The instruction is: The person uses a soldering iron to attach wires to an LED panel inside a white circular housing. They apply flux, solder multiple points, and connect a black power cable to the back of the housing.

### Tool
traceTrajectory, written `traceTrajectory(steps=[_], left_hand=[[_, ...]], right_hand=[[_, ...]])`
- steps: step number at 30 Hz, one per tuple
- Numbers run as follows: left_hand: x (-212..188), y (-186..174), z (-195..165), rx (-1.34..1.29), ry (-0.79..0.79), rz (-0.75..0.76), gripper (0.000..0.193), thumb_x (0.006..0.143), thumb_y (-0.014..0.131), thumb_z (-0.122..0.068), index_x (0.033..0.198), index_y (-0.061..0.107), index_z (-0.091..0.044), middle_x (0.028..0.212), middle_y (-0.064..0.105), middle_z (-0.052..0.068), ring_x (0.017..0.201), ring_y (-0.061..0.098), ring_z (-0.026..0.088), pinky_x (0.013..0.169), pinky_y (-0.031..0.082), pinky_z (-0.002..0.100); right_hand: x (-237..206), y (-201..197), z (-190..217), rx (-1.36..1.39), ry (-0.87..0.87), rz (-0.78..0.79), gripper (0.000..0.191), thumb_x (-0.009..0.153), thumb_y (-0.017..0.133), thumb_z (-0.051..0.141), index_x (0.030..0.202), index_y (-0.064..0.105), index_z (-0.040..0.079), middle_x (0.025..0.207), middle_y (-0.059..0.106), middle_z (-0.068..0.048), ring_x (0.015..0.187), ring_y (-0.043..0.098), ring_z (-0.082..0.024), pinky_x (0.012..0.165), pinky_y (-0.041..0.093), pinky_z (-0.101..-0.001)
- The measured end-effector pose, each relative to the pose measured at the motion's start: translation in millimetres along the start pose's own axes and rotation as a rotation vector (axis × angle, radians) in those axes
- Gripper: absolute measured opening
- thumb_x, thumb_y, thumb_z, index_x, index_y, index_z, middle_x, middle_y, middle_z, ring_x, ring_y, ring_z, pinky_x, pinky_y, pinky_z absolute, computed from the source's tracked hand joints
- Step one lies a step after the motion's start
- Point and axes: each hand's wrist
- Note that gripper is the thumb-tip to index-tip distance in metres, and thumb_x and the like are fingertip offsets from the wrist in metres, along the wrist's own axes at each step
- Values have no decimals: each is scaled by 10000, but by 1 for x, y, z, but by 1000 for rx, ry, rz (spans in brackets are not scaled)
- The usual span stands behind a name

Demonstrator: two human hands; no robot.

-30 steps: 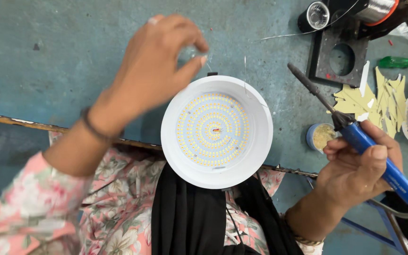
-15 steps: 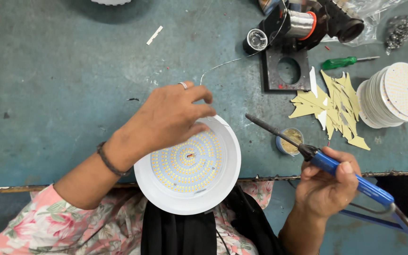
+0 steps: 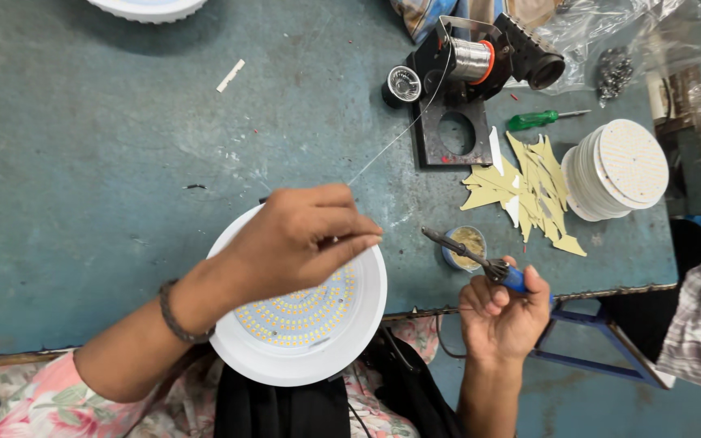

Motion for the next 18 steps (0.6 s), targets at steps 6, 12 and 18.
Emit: traceTrajectory(steps=[6, 12, 18], left_hand=[[0, 11, -15, -28, 84, -107, 76, 920, 758, -110, 923, 729, -40, 805, 629, 64, 621, 615, 195, 561, 472, 327], [3, 14, -19, -52, 64, -70, 81, 915, 760, -108, 921, 731, -33, 794, 613, 70, 601, 603, 194, 545, 462, 332], [1, 14, -20, -63, 54, -71, 86, 917, 758, -113, 917, 730, -32, 795, 619, 65, 589, 597, 188, 542, 461, 328]], right_hand=[[2, 1, -1, 50, 53, 10, 403, 1094, 477, 292, 1156, 719, -23, 699, 591, -40, 592, 456, -122, 569, 370, -260], [2, 6, -4, 59, 69, 26, 402, 1088, 480, 291, 1148, 719, -27, 689, 587, -45, 587, 459, -123, 561, 371, -257], [2, 7, -4, 61, 65, 12, 404, 1087, 480, 292, 1137, 720, -29, 686, 584, -42, 584, 459, -120, 559, 371, -256]])
Point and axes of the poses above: each hand's wrist, its own x-axis towards the middle knuckle, its own y-axis out of the palm, z = x × y
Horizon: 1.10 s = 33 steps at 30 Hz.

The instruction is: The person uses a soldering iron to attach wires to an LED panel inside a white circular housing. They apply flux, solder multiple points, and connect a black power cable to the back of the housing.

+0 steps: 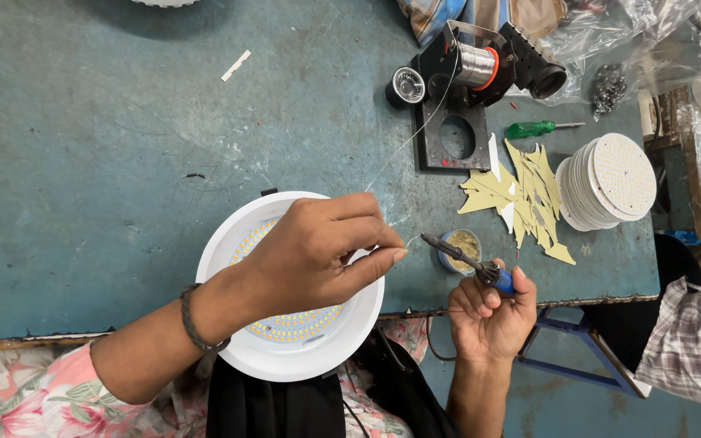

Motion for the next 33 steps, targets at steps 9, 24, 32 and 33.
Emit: traceTrajectory(steps=[9, 24, 32, 33], left_hand=[[4, 1, 0, 25, 14, 20, 91, 918, 759, -130, 914, 735, -42, 788, 614, 62, 614, 607, 199, 558, 467, 337], [1, -57, 18, 801, -129, -117, 95, 930, 771, -77, 1012, 731, -51, 1092, 617, 152, 974, 625, 351, 826, 490, 475], [-62, -16, 8, 588, -378, 89, 669, 732, 717, -101, 1394, 628, -151, 1640, 162, 273, 1503, 30, 551, 1121, 72, 807], [-66, -11, 9, 674, -395, 99, 678, 756, 704, -83, 1423, 622, -176, 1663, 133, 256, 1517, 11, 544, 1134, 72, 811]], right_hand=[[1, 2, -1, -2, 10, 5, 413, 1089, 477, 296, 1142, 723, -30, 685, 589, -38, 583, 461, -117, 556, 373, -248], [-12, 2, 16, -192, -43, 139, 443, 1104, 460, 328, 1193, 713, -25, 711, 646, -84, 625, 536, -170, 594, 430, -284], [-40, 30, 16, -1057, -832, 258, 244, 1088, 527, 233, 1022, 577, 4, 965, 640, -191, 649, 679, -182, 601, 594, -326], [-40, 34, 8, -1214, -958, 295, 210, 1107, 532, 209, 1026, 551, 16, 963, 622, -190, 673, 690, -187, 621, 609, -337]])
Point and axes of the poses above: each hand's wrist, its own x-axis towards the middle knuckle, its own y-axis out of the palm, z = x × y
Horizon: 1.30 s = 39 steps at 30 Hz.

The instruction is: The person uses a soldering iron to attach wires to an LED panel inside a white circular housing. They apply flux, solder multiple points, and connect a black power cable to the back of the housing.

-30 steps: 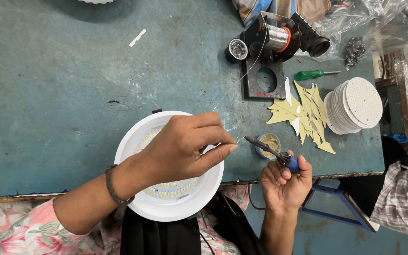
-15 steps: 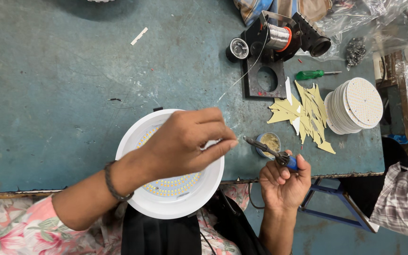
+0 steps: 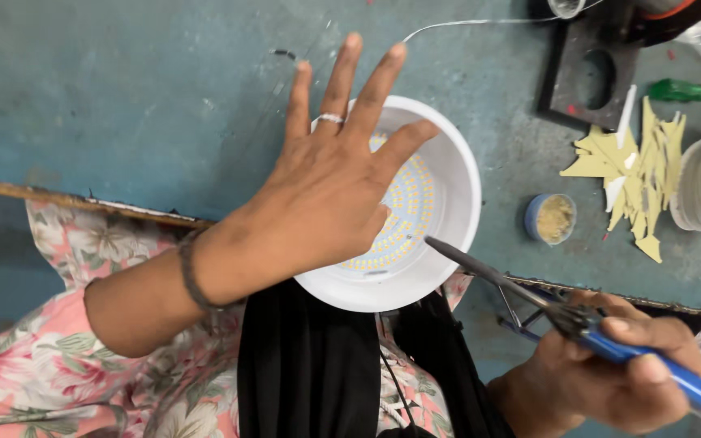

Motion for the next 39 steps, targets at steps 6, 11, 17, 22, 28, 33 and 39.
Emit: traceTrajectory(steps=[6, 11, 17, 22, 28, 33, 39], left_hand=[[5, 3, -4, 248, -19, 112, 751, 683, 691, -49, 1415, 616, -199, 1644, 120, 238, 1486, 70, 541, 1062, 217, 769], [4, 4, -5, 306, -38, 123, 721, 695, 714, -88, 1403, 628, -191, 1648, 146, 211, 1474, 224, 497, 999, 347, 681], [5, 2, -8, 349, -52, 116, 687, 700, 724, -111, 1378, 627, -161, 1638, 175, 207, 1453, 292, 482, 966, 371, 651], [9, 2, -11, 388, -90, 157, 672, 673, 732, -109, 1331, 615, -167, 1633, 199, 183, 1444, 308, 462, 908, 384, 621], [8, 2, -13, 373, -97, 141, 619, 692, 740, -114, 1298, 618, -152, 1637, 207, 183, 1448, 309, 458, 863, 382, 614], [11, 2, -13, 376, -110, 177, 620, 667, 740, -107, 1273, 618, -159, 1625, 205, 179, 1435, 304, 459, 855, 385, 623], [11, 0, -13, 358, -108, 178, 630, 650, 745, -109, 1266, 622, -151, 1618, 207, 184, 1425, 304, 469, 844, 392, 625]], right_hand=[[5, 44, 16, 5, -30, 169, 280, 1041, 623, 173, 890, 551, -52, 798, 598, -179, 544, 620, -232, 534, 542, -349], [15, 63, 33, 6, 199, 256, 370, 932, 679, 221, 835, 584, -124, 613, 554, -138, 413, 512, -162, 403, 419, -266], [25, 81, 43, -10, 259, 306, 407, 954, 714, 262, 871, 618, -125, 604, 559, -125, 412, 524, -137, 410, 404, -229], [29, 91, 48, -58, 272, 309, 410, 945, 703, 269, 872, 615, -125, 631, 577, -144, 422, 529, -138, 430, 414, -226], [32, 91, 48, -78, 270, 314, 366, 939, 669, 225, 875, 613, -131, 681, 605, -166, 436, 535, -143, 437, 431, -228], [36, 78, 32, -38, 197, 310, 300, 907, 640, 160, 882, 540, -122, 721, 616, -206, 430, 538, -149, 409, 443, -249], [21, 43, 7, -36, 72, 253, 281, 1104, 625, 92, 1101, 420, -100, 866, 637, -251, 615, 668, -228, 591, 603, -323]])
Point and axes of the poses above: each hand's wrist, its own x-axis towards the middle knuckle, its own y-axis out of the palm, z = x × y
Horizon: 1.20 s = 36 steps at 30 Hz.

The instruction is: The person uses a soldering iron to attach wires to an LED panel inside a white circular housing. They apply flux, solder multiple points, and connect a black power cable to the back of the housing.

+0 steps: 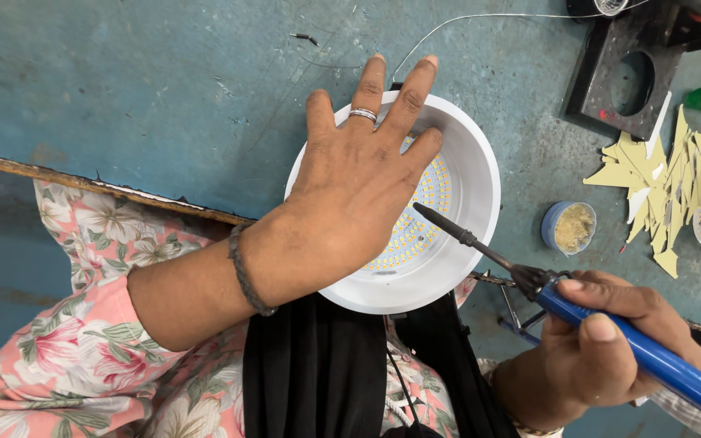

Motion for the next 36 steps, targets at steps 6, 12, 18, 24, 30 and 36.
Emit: traceTrajectory(steps=[6, 12, 18, 24, 30, 36], left_hand=[[-1, 1, 1, 12, 0, 14, 610, 647, 746, -88, 1242, 630, -154, 1623, 211, 179, 1422, 312, 469, 820, 400, 596], [-4, -3, 7, -68, 71, -53, 640, 618, 703, 13, 1232, 642, -159, 1607, 228, 206, 1425, 321, 487, 873, 405, 646], [-28, -21, 45, -410, 245, -240, 352, 811, 655, 68, 1140, 625, -53, 1527, 449, 211, 1466, 419, 482, 1164, 437, 565], [-53, -23, 51, -578, -86, -209, 304, 886, 668, -24, 1188, 653, -48, 1351, 603, 180, 1169, 659, 392, 937, 542, 443], [-51, -7, 48, -640, -131, -264, 474, 922, 686, -91, 1368, 571, 25, 1279, 647, 248, 1096, 662, 436, 927, 542, 460], [-37, -43, 44, -722, -209, -123, 301, 938, 657, -55, 1226, 675, 30, 1096, 760, 160, 966, 735, 292, 829, 568, 383]], right_hand=[[-2, -17, -12, -149, -195, 65, 18, 1167, 587, 95, 1152, 595, 89, 948, 603, -189, 711, 706, -251, 645, 638, -346], [-2, -38, -21, -677, -530, 6, 168, 1133, 563, 85, 1253, 444, 76, 1015, 550, -206, 744, 615, -333, 570, 579, -344], [-51, -75, -46, 39, 22, -438, 349, 1191, 431, 308, 1275, 541, -13, 1065, 600, -214, 574, 554, -270, 597, 534, -379], [-88, -106, -68, 194, 239, -603, 551, 1092, 406, 399, 1159, 593, -115, 659, 507, -179, 478, 442, -207, 567, 328, -287], [-90, -105, -68, 255, 211, -595, 526, 1137, 408, 416, 1081, 578, -78, 663, 487, -175, 537, 420, -215, 560, 282, -263], [-91, -94, -49, 69, -2, -866, 565, 1165, 505, 482, 1298, 563, -64, 900, 606, -166, 602, 540, -222, 555, 417, -293]])
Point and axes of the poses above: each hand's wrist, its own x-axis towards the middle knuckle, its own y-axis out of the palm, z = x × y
